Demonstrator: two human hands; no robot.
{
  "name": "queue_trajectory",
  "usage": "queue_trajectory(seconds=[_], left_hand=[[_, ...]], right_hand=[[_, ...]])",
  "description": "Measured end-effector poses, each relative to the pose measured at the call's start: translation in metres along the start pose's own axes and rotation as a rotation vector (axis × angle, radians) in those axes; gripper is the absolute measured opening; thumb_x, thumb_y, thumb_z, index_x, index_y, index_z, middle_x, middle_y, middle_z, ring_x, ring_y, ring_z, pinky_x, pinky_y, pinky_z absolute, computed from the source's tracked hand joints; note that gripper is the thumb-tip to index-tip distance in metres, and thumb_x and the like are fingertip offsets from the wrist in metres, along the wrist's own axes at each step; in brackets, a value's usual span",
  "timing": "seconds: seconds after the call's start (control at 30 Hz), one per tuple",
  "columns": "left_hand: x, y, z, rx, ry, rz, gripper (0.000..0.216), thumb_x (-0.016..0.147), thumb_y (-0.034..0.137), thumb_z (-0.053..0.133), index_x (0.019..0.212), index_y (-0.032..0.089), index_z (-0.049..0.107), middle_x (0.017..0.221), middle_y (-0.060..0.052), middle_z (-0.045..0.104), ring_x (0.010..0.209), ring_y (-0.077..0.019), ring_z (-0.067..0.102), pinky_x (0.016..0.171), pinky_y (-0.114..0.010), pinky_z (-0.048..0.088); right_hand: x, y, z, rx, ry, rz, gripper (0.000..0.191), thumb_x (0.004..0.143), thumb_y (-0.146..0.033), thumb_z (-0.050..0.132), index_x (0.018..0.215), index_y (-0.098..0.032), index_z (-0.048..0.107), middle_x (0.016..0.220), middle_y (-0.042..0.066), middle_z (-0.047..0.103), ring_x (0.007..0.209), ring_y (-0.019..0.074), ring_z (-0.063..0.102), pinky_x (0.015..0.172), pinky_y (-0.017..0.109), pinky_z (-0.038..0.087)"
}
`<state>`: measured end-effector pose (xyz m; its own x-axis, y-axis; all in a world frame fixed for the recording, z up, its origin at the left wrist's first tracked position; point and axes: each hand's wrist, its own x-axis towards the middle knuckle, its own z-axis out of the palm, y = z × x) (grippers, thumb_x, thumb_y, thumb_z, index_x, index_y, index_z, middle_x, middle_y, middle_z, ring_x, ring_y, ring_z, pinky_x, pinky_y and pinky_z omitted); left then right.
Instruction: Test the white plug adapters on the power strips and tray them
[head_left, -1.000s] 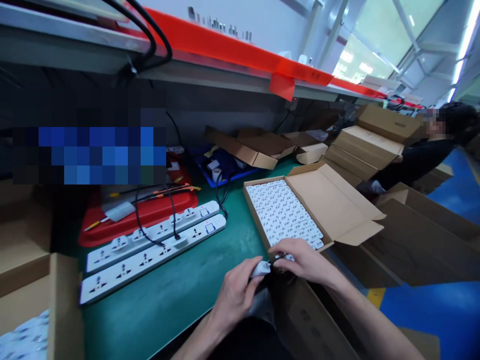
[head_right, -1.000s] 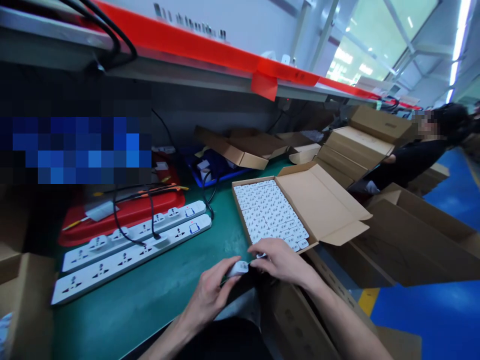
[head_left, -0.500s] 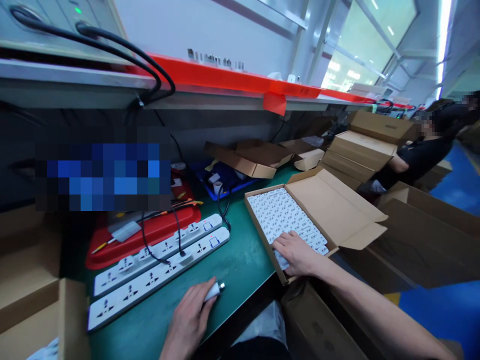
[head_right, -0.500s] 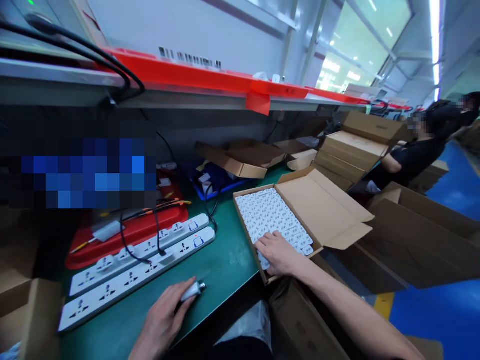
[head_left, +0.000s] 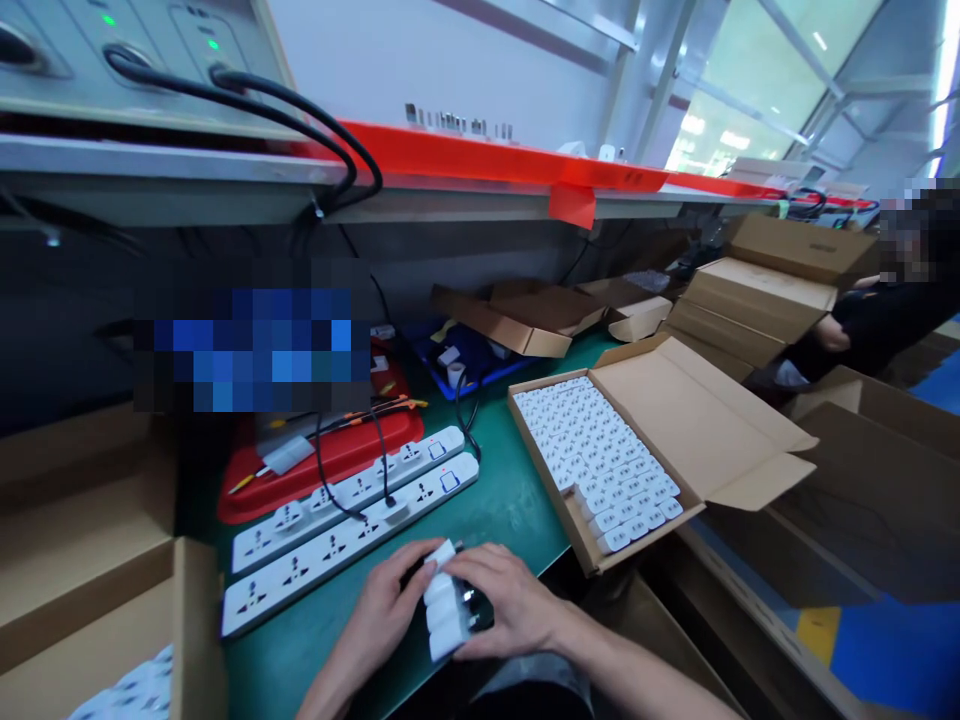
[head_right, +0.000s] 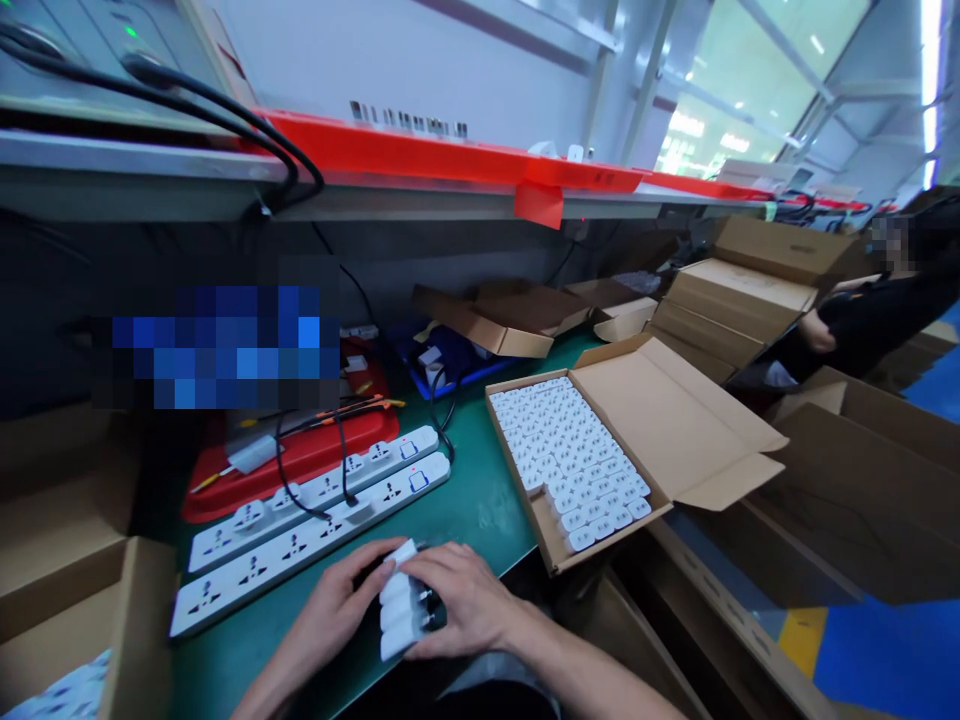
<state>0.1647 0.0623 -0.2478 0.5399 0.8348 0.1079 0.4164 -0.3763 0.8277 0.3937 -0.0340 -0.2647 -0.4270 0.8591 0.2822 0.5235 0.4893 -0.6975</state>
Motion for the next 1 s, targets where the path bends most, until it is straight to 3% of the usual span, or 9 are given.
queue_trajectory(seconds=[0.07, 0.13, 0.27, 0.33, 0.43, 0.57, 0.73, 0.87, 1.0], left_hand=[[-0.009, 0.004, 0.004, 0.034, -0.014, 0.034, 0.043, 0.104, 0.058, 0.058, 0.127, 0.027, 0.079, 0.132, -0.012, 0.080, 0.121, -0.0308, 0.077, 0.107, -0.049, 0.065], [-0.022, 0.005, 0.012, 0.132, 0.016, 0.104, 0.050, 0.101, 0.056, 0.066, 0.143, 0.029, 0.071, 0.144, -0.014, 0.073, 0.132, -0.0336, 0.071, 0.111, -0.053, 0.063], [-0.044, -0.001, 0.032, 0.383, 0.016, 0.273, 0.093, 0.089, 0.051, 0.082, 0.171, 0.036, 0.040, 0.167, -0.016, 0.053, 0.149, -0.0410, 0.057, 0.115, -0.059, 0.059], [-0.049, -0.002, 0.040, 0.480, 0.026, 0.300, 0.097, 0.090, 0.047, 0.081, 0.174, 0.037, 0.033, 0.169, -0.017, 0.049, 0.149, -0.0421, 0.056, 0.113, -0.059, 0.060], [-0.050, -0.001, 0.047, 0.560, 0.052, 0.288, 0.092, 0.095, 0.039, 0.074, 0.175, 0.036, 0.029, 0.172, -0.016, 0.045, 0.150, -0.0411, 0.054, 0.114, -0.059, 0.058], [-0.052, -0.002, 0.051, 0.553, 0.037, 0.241, 0.098, 0.092, 0.032, 0.076, 0.176, 0.035, 0.026, 0.176, -0.015, 0.038, 0.155, -0.0408, 0.046, 0.122, -0.059, 0.051], [-0.048, -0.016, 0.061, 0.539, -0.057, 0.149, 0.129, 0.073, 0.039, 0.093, 0.177, 0.036, 0.018, 0.179, -0.018, 0.030, 0.160, -0.0483, 0.038, 0.126, -0.067, 0.044], [-0.029, -0.023, 0.064, 0.561, -0.167, 0.095, 0.134, 0.067, 0.055, 0.098, 0.176, 0.032, 0.023, 0.173, -0.025, 0.037, 0.154, -0.0543, 0.043, 0.122, -0.072, 0.045], [-0.030, -0.006, 0.056, 0.567, -0.095, 0.137, 0.133, 0.065, 0.055, 0.097, 0.174, 0.030, 0.024, 0.170, -0.024, 0.042, 0.151, -0.0530, 0.046, 0.122, -0.071, 0.045]], right_hand=[[-0.005, 0.000, -0.001, -0.063, -0.012, 0.038, 0.094, 0.085, -0.057, 0.089, 0.163, -0.024, 0.047, 0.156, 0.016, 0.062, 0.140, 0.0350, 0.060, 0.116, 0.049, 0.047], [-0.011, -0.012, -0.024, -0.144, -0.034, 0.051, 0.088, 0.090, -0.058, 0.085, 0.163, -0.025, 0.047, 0.156, 0.017, 0.061, 0.139, 0.0356, 0.060, 0.113, 0.049, 0.049], [-0.012, -0.031, -0.115, -0.292, 0.041, -0.018, 0.062, 0.101, -0.028, 0.067, 0.161, -0.024, 0.050, 0.149, 0.013, 0.066, 0.136, 0.0305, 0.059, 0.117, 0.049, 0.046], [-0.005, -0.022, -0.165, -0.442, 0.114, 0.083, 0.068, 0.094, -0.011, 0.060, 0.160, -0.021, 0.050, 0.154, 0.015, 0.062, 0.140, 0.0297, 0.055, 0.120, 0.050, 0.044], [0.009, 0.012, -0.214, -0.700, -0.081, 0.333, 0.090, 0.078, -0.017, 0.079, 0.163, -0.021, 0.048, 0.162, 0.019, 0.053, 0.145, 0.0397, 0.049, 0.117, 0.057, 0.046], [0.018, 0.047, -0.215, -0.889, -0.295, 0.401, 0.101, 0.063, -0.024, 0.090, 0.157, -0.018, 0.053, 0.160, 0.022, 0.055, 0.141, 0.0449, 0.051, 0.113, 0.060, 0.047], [0.005, 0.066, -0.195, -0.958, -0.226, 0.289, 0.097, 0.055, -0.016, 0.076, 0.150, -0.016, 0.060, 0.158, 0.026, 0.056, 0.144, 0.0489, 0.049, 0.115, 0.066, 0.041], [0.006, 0.096, -0.196, -0.902, -0.169, 0.184, 0.082, 0.057, -0.022, 0.069, 0.139, -0.016, 0.067, 0.145, 0.026, 0.065, 0.132, 0.0475, 0.058, 0.105, 0.063, 0.044], [0.010, 0.101, -0.208, -0.833, -0.071, 0.139, 0.075, 0.063, -0.031, 0.069, 0.137, -0.019, 0.068, 0.135, 0.023, 0.070, 0.124, 0.0448, 0.063, 0.102, 0.059, 0.045]])
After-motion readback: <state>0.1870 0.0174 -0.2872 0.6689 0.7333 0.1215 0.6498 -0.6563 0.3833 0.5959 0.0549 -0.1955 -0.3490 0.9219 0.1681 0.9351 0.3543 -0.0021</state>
